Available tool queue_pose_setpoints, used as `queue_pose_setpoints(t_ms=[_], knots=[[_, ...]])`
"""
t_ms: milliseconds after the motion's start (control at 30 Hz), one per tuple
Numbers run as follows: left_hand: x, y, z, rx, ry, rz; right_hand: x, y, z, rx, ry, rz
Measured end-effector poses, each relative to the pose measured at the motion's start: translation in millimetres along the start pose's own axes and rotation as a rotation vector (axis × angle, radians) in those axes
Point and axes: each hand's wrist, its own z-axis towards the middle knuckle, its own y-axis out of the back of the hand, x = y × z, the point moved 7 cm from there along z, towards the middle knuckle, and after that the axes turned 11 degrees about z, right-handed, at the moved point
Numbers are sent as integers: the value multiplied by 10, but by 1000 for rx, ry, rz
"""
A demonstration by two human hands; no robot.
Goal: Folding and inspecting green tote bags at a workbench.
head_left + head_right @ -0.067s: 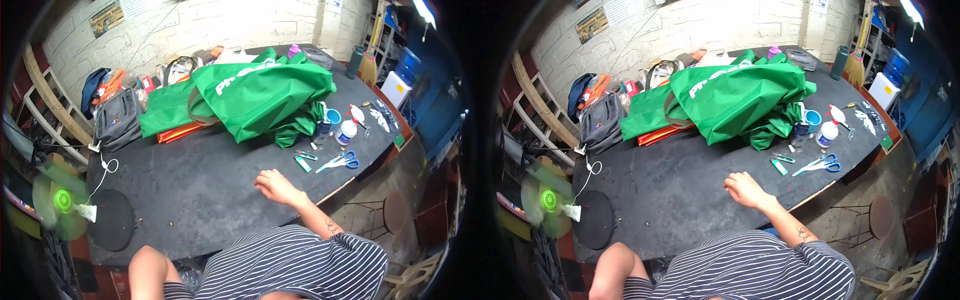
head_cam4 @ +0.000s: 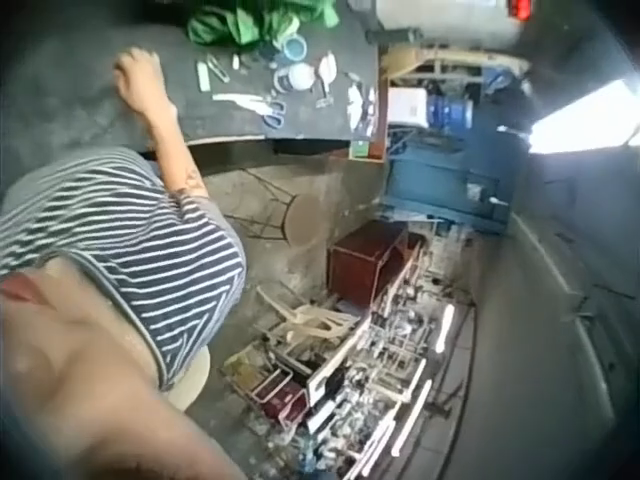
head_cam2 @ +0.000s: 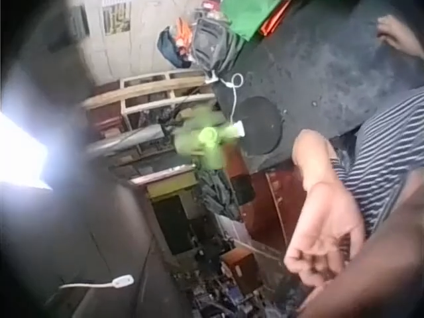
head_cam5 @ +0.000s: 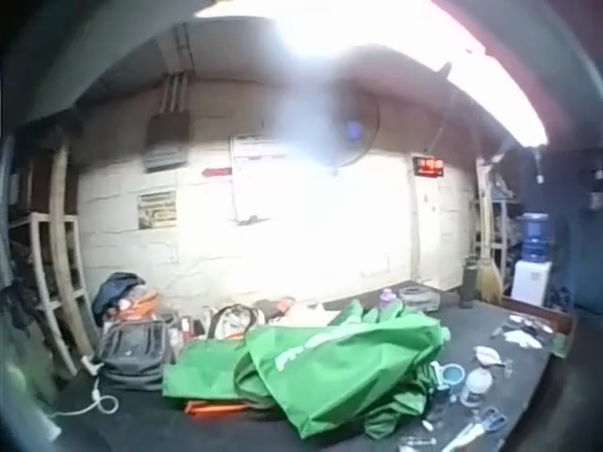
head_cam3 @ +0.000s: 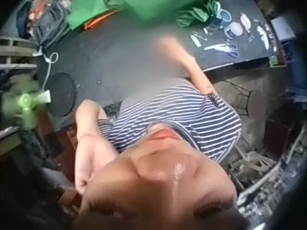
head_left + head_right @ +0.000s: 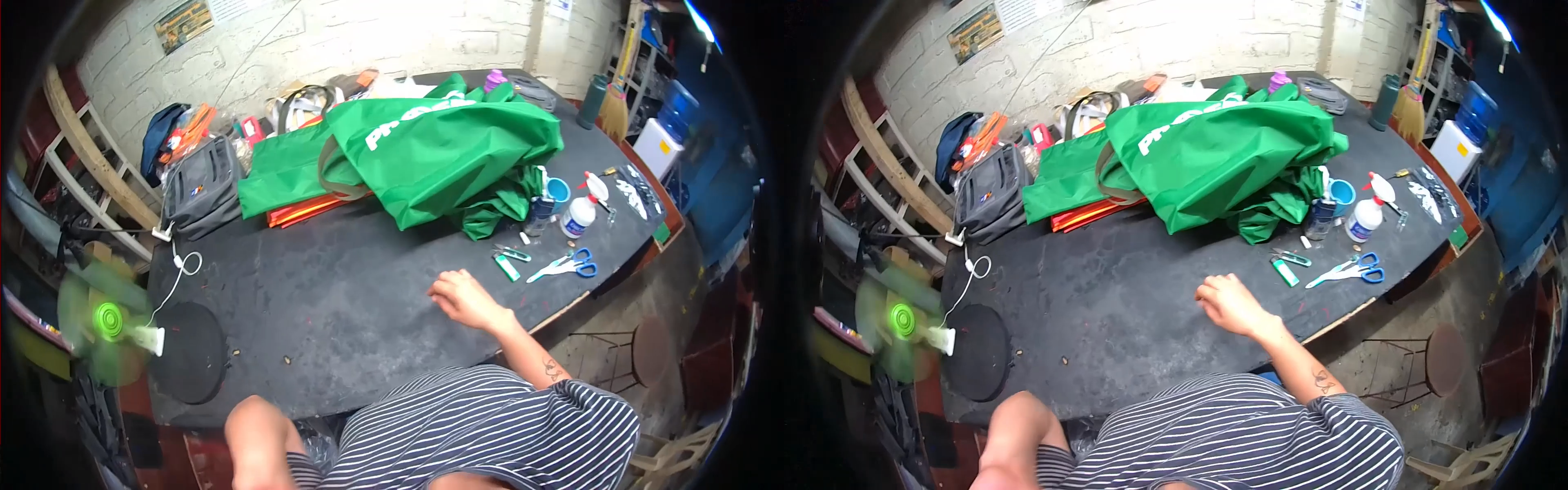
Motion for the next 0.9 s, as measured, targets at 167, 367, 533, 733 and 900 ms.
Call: queue_pose_setpoints(t_ms=[167, 367, 533, 733, 900], knots=[[-385, -228, -954, -69, 223, -94, -8, 1031, 86, -445, 100, -84], [-671, -1273, -3412, 1263, 1308, -300, -392, 2504, -234, -1162, -28, -172], [-1485, -1132, -4647, 1586, 1738, -542, -1507, 2992, 18, -912, -197, 55], [-1333, -1539, -4975, 1151, 1899, -483, -1401, 3087, 643, -946, -43, 342], [430, -2168, -3758, 571, 1615, -372, -351, 3589, 1112, -1060, 442, 414]])
